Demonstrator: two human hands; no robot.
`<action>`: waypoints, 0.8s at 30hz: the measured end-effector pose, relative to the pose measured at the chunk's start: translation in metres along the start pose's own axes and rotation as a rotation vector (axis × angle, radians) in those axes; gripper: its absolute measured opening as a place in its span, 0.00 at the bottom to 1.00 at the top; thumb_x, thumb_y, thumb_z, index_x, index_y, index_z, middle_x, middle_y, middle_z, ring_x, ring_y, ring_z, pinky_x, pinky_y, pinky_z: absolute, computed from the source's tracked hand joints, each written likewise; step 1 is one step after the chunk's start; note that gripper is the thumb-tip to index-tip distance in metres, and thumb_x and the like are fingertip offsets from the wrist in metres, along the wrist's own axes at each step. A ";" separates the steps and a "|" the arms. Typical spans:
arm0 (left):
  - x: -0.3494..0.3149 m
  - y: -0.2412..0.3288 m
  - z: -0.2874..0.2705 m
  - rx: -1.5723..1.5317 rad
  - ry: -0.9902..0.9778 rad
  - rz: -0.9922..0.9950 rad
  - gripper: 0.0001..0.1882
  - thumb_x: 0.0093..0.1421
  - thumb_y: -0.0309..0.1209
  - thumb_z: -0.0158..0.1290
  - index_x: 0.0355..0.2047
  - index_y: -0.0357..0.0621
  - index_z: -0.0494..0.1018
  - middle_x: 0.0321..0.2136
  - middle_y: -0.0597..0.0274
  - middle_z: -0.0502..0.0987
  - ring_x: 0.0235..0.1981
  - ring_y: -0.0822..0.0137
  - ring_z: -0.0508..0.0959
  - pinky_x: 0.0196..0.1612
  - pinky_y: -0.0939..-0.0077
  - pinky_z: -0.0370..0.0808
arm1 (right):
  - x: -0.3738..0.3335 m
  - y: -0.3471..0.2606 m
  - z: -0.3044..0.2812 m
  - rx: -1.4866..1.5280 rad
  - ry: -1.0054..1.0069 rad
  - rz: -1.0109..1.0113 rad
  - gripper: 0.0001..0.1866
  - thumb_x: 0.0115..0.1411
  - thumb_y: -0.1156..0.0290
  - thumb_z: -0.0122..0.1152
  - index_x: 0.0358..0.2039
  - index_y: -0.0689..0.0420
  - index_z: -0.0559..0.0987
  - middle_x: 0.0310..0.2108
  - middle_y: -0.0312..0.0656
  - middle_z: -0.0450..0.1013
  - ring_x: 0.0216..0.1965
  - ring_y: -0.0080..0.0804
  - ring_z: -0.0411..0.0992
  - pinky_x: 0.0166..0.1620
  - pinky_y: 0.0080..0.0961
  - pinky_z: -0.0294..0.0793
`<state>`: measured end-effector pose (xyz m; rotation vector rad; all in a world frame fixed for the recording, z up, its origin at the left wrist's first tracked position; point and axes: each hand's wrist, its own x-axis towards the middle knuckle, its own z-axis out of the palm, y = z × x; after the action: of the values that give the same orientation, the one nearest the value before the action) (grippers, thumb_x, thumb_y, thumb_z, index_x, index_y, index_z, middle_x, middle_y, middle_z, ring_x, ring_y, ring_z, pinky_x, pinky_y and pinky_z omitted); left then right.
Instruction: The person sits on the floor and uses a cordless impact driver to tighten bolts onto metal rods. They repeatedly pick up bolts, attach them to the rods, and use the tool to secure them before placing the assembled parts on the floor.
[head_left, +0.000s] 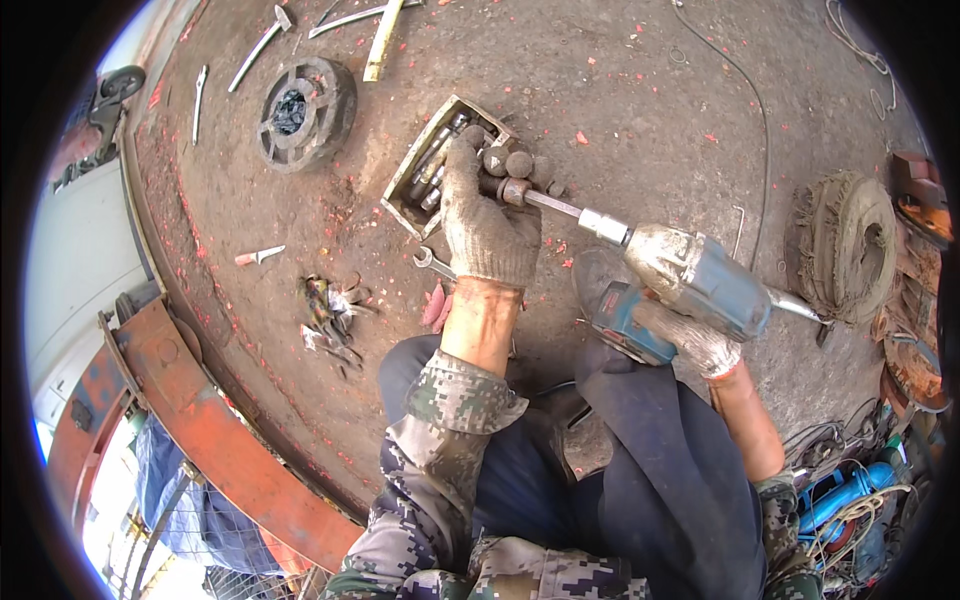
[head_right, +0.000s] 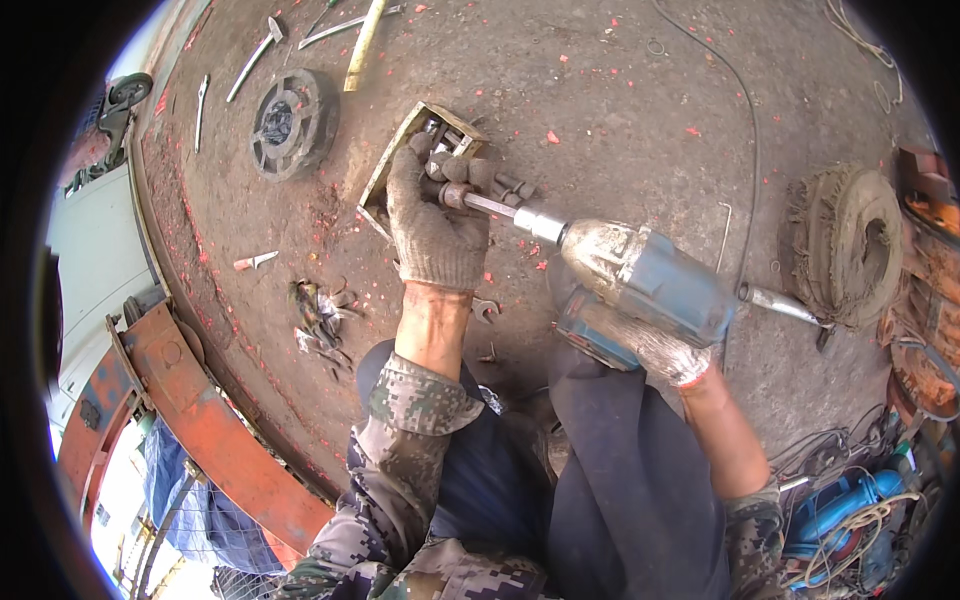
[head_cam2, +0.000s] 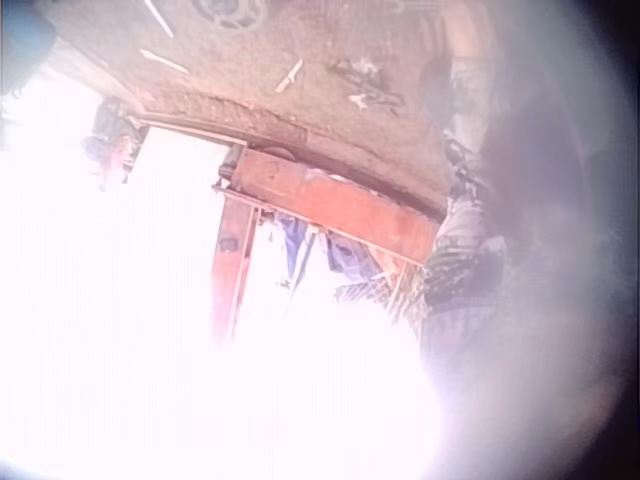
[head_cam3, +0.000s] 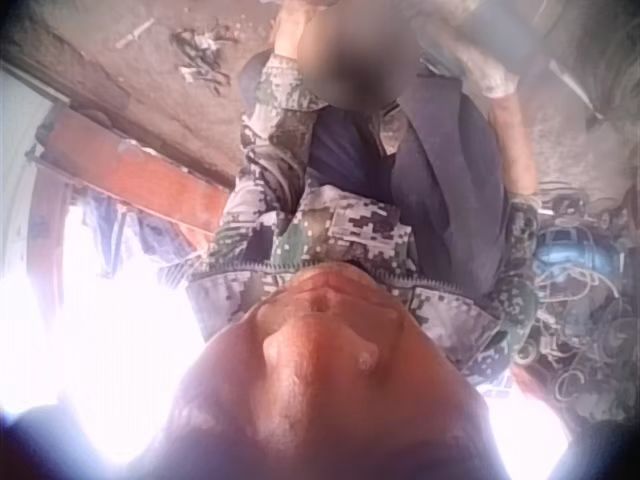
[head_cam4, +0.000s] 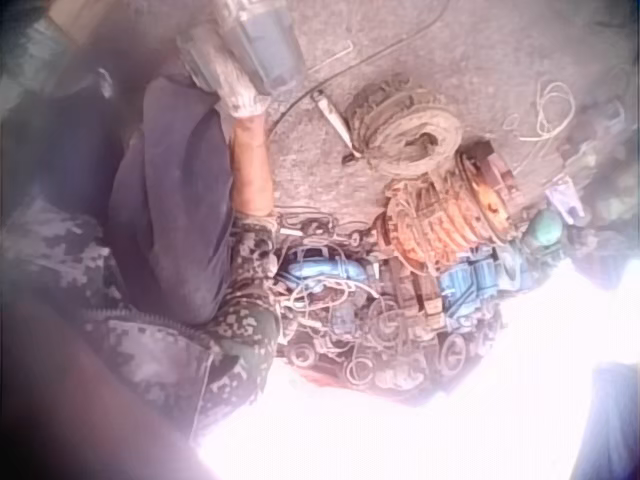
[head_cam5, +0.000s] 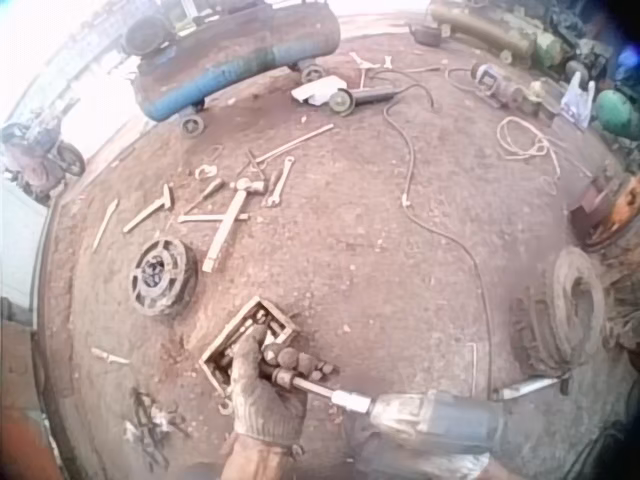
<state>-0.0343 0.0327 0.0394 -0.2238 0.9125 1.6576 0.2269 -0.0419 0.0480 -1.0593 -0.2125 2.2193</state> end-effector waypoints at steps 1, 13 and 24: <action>0.001 0.002 0.000 0.003 -0.022 -0.028 0.13 0.73 0.41 0.54 0.33 0.49 0.73 0.22 0.69 0.71 0.22 0.71 0.72 0.36 0.62 0.78 | 0.001 0.000 0.003 0.008 0.004 0.009 0.28 0.58 0.78 0.76 0.60 0.55 0.80 0.53 0.35 0.80 0.53 0.27 0.76 0.59 0.30 0.79; 0.000 -0.008 -0.001 -0.108 0.063 -0.043 0.06 0.72 0.32 0.54 0.39 0.45 0.72 0.24 0.69 0.72 0.26 0.70 0.76 0.43 0.57 0.86 | 0.005 -0.003 0.018 -0.017 0.049 0.048 0.27 0.59 0.78 0.75 0.59 0.54 0.81 0.49 0.33 0.80 0.50 0.23 0.76 0.56 0.27 0.77; 0.009 -0.019 -0.012 -0.138 0.136 -0.084 0.12 0.73 0.38 0.55 0.33 0.47 0.70 0.20 0.69 0.71 0.23 0.68 0.75 0.38 0.58 0.83 | -0.001 0.008 0.004 -0.478 0.078 -0.080 0.28 0.63 0.72 0.73 0.63 0.56 0.77 0.58 0.39 0.77 0.56 0.31 0.76 0.62 0.32 0.75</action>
<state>-0.0235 0.0320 0.0180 -0.4675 0.8781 1.6439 0.2200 -0.0481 0.0482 -1.3548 -0.7661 2.0982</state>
